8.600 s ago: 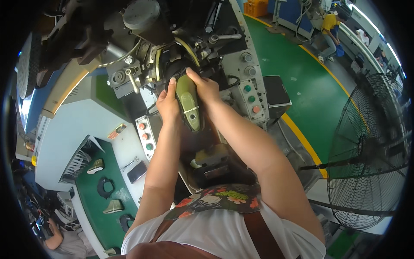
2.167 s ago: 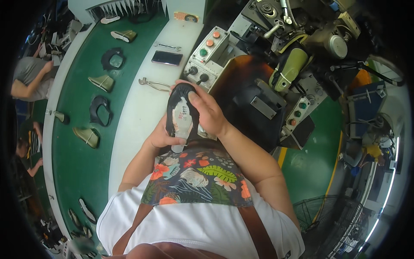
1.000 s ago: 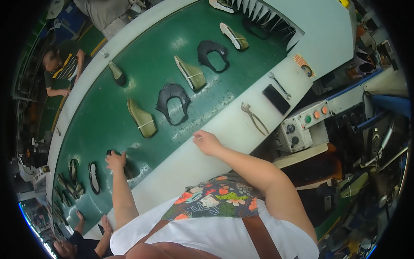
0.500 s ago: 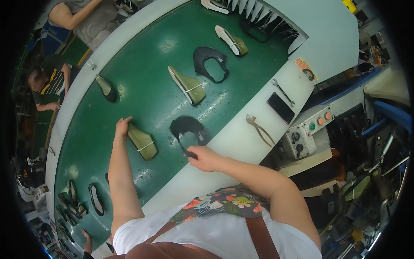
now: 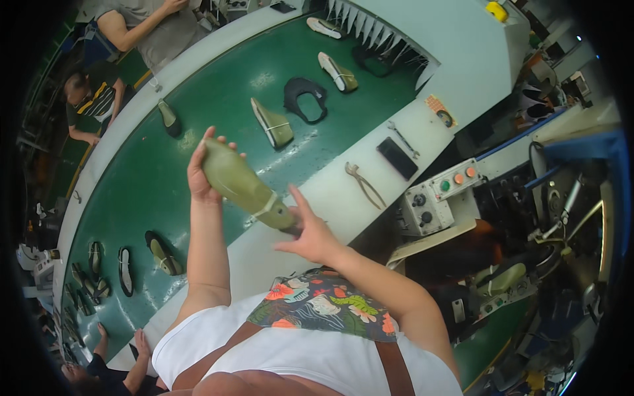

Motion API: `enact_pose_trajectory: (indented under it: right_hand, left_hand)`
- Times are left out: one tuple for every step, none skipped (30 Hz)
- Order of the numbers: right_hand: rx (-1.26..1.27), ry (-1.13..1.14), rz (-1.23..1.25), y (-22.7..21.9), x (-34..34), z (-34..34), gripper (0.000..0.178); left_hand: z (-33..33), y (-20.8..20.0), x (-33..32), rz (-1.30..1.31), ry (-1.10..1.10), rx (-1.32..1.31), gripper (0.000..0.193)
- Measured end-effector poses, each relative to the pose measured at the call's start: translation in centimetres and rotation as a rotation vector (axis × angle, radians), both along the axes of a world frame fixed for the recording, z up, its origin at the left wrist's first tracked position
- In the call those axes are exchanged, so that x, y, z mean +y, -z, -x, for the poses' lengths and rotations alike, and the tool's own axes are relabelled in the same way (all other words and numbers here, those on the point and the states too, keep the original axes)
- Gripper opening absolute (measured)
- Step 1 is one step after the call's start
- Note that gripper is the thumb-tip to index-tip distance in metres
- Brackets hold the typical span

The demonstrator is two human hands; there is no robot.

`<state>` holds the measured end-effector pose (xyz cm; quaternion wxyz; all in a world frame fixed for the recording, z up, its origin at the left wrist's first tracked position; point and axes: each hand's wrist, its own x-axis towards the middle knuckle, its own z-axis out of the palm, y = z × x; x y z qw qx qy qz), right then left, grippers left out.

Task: The person fits shoe uppers onto shoe lasts by hand, inserts each shoe into a lasting machine, and presses the machine controls to press and shape the uppers onto the lasts.

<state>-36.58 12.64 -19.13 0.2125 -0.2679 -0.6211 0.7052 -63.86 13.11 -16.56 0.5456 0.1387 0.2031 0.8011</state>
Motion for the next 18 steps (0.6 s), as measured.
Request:
enact_pose_trajectory:
  right_hand:
    - [-0.007,0.003,-0.019,0.3,-0.8,-0.6,0.109]
    - [0.038,0.06,0.05,0.4,-1.4,-1.5,0.101]
    - [0.082,0.124,0.12,0.5,-1.9,-2.7,0.094]
    - [0.073,0.138,0.103,0.4,-2.3,-4.3,0.094]
    - [0.055,0.17,0.047,0.3,-2.7,-5.9,0.085]
    - [0.036,0.204,-0.009,0.2,-3.1,-7.5,0.077]
    - [0.005,0.244,-0.098,0.5,-3.3,-9.0,0.072]
    - [-0.001,0.267,-0.107,0.6,-3.6,-10.4,0.072]
    - [-0.057,0.263,-0.204,0.7,-4.0,-11.8,0.07]
    - [-0.114,0.26,-0.299,0.7,-4.4,-13.1,0.068]
    - [-0.115,0.323,-0.226,0.2,-5.1,-14.0,0.067]
    - [-0.117,0.353,-0.23,0.0,-5.8,-15.0,0.067]
    - [-0.122,0.409,-0.159,-0.1,-6.5,-15.9,0.068]
    - [-0.125,0.468,-0.088,-0.2,-7.0,-16.6,0.068]
    - [-0.119,0.504,-0.092,0.0,-7.4,-17.4,0.068]
    - [-0.117,0.516,-0.131,0.3,-7.6,-18.2,0.07]
    - [-0.113,0.524,-0.168,0.6,-7.9,-18.8,0.073]
    - [-0.103,0.555,-0.169,-0.2,-8.2,-19.0,0.073]
  left_hand:
    - [-2.8,-1.6,0.0,-0.019,0.003,-0.007,0.041]
    - [-5.5,-3.1,-0.2,-0.029,0.057,0.08,0.045]
    - [-7.7,-4.0,-0.4,-0.039,0.115,0.164,0.049]
    - [-9.6,-4.4,-0.4,-0.057,0.128,0.154,0.049]
    - [-11.2,-4.9,-0.6,-0.087,0.139,0.313,0.054]
    - [-12.9,-5.3,-0.7,-0.118,0.149,0.471,0.058]
    - [-14.7,-5.6,-0.9,-0.147,0.115,0.602,0.058]
    - [-16.3,-5.9,-0.9,-0.162,0.135,0.595,0.058]
    - [-17.8,-6.1,-0.8,-0.178,0.17,0.622,0.056]
    - [-19.3,-6.3,-0.7,-0.195,0.206,0.65,0.054]
    - [-20.5,-6.5,-0.7,-0.195,0.24,0.63,0.05]
    - [-21.7,-6.5,-0.6,-0.209,0.267,0.628,0.05]
    - [-22.7,-6.2,-0.5,-0.198,0.299,0.608,0.049]
    - [-23.7,-6.0,-0.3,-0.189,0.334,0.588,0.049]
    - [-24.7,-5.8,0.0,-0.205,0.367,0.593,0.049]
    - [-25.6,-5.6,0.3,-0.178,0.408,0.534,0.047]
    - [-26.2,-5.3,0.5,-0.146,0.446,0.481,0.044]
    - [-26.8,-4.9,0.9,-0.155,0.475,0.492,0.044]
